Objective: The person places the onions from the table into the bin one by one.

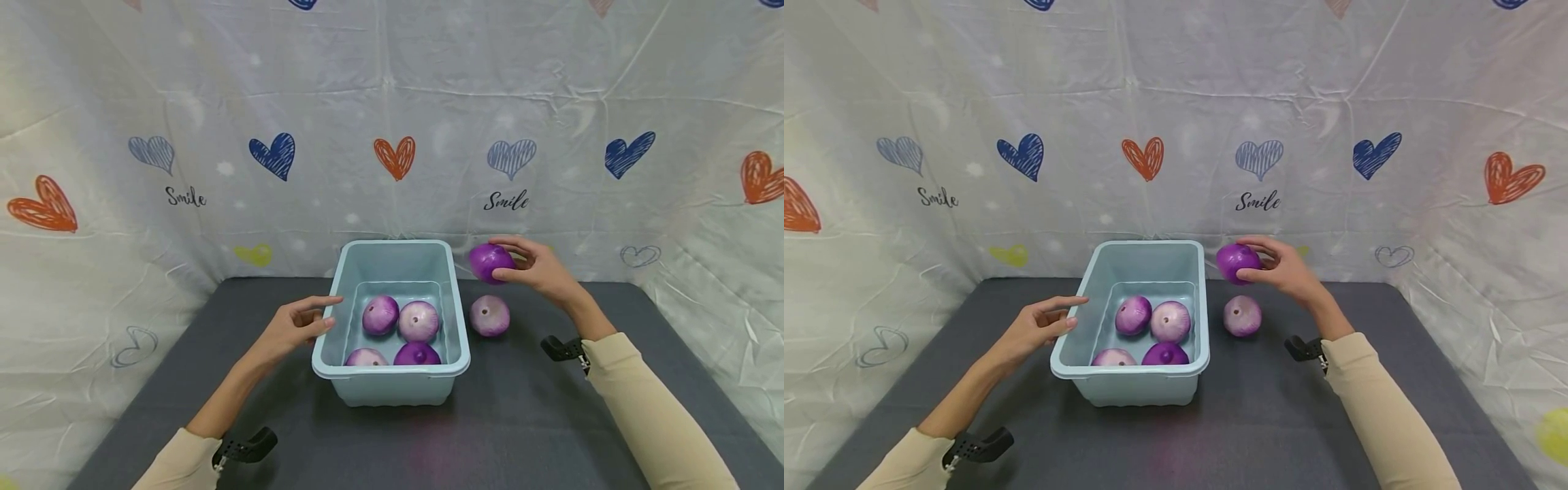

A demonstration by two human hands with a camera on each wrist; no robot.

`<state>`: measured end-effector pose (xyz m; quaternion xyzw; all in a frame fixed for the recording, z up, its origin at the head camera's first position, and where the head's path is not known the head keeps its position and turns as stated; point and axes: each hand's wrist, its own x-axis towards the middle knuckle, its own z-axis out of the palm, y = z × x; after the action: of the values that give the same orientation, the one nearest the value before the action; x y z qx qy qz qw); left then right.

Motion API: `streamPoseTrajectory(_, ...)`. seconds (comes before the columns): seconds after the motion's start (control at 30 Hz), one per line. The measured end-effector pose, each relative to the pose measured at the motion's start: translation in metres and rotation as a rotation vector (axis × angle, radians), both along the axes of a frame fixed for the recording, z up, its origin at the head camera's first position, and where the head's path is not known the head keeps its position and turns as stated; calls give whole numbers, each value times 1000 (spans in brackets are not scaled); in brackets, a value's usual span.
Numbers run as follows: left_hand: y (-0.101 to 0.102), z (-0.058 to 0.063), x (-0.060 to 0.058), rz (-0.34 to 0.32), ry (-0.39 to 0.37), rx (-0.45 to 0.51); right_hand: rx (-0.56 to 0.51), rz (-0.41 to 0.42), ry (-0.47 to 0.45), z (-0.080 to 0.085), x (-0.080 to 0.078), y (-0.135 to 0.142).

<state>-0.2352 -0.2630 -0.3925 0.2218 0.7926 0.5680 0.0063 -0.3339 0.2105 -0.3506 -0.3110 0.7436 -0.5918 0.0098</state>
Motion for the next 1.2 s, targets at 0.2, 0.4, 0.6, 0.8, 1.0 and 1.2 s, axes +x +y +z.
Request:
streamPoseTrajectory(0.2, 1, 0, 1, 10, -6, 3, -6, 19, -5, 6, -1, -12)
streamPoseTrajectory(0.4, 3, 1, 2, 17, -10, -2, 1, 25, 4, 13, -2, -23)
streamPoseTrajectory(0.6, 3, 2, 3, 29, 3, -3, -5, 51, -3, 21, -1, -36)
streamPoseTrajectory(0.8, 3, 2, 4, 31, -3, -7, 2, 100, -8, 28, -2, -53)
streamPoseTrajectory(1.0, 3, 1, 4, 36, -13, -15, 19, 137, -5, 30, -5, -69)
streamPoseTrajectory(1.2, 4, 2, 4, 44, -14, -18, 24, 162, 8, 30, -9, -84)
